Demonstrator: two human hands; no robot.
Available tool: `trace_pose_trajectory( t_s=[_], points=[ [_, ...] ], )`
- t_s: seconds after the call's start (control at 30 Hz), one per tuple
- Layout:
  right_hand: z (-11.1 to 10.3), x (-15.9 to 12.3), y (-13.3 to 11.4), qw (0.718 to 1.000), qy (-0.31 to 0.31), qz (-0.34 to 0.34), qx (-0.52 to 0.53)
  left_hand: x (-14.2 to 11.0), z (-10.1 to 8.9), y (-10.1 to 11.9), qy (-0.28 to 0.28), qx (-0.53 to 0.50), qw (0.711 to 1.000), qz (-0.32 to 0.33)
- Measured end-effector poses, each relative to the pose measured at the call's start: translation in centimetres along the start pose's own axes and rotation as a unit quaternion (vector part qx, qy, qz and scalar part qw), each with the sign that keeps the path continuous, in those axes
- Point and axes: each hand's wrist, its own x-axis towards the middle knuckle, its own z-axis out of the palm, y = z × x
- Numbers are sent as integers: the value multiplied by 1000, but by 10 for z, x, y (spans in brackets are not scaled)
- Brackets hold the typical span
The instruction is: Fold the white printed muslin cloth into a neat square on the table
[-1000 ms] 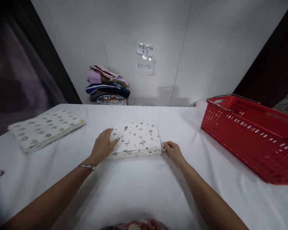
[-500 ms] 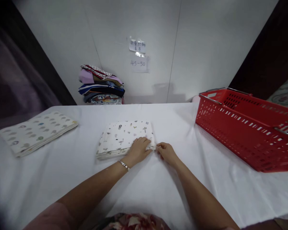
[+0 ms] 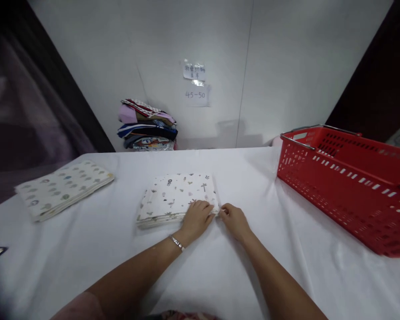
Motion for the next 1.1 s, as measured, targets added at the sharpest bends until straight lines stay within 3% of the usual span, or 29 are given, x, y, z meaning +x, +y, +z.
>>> trace_pose_trajectory(
  t_s=[0.07, 0.13, 0.2, 0.3, 0.43, 0.53, 0.7, 0.83, 1.0, 1.1],
  points=[
    [0, -3, -5, 995, 61, -78, -23, -3, 0, 1, -1, -8, 1000, -5],
    [4, -6, -10, 979, 83, -183, -31, -6, -2, 1, 0, -20, 1000, -6],
    [10, -8, -11, 957, 60, -277, -53, -11, -6, -4, 0, -33, 999, 11],
    [19, -10, -1, 934, 35, -339, -106, -23, -20, -23, -3, -37, 999, 34],
    [25, -7, 21, 923, 58, -350, -149, -55, -42, -68, 9, -12, 999, -35],
    [28, -3, 29, 920, 53, -350, -169, -88, -49, -97, 50, -23, 994, -99],
    [31, -1, 34, 917, 35, -346, -194, -121, -49, -109, 105, -78, 985, -110],
    [26, -2, 26, 921, 29, -330, -207, -113, -58, -107, 120, -107, 976, -147],
    [16, 11, -22, 925, -1, -314, -214, -77, -68, -112, 167, -78, 969, -166],
    [25, 24, -43, 924, -17, -317, -213, -66, -60, -118, 113, -38, 970, -212]
  ],
)
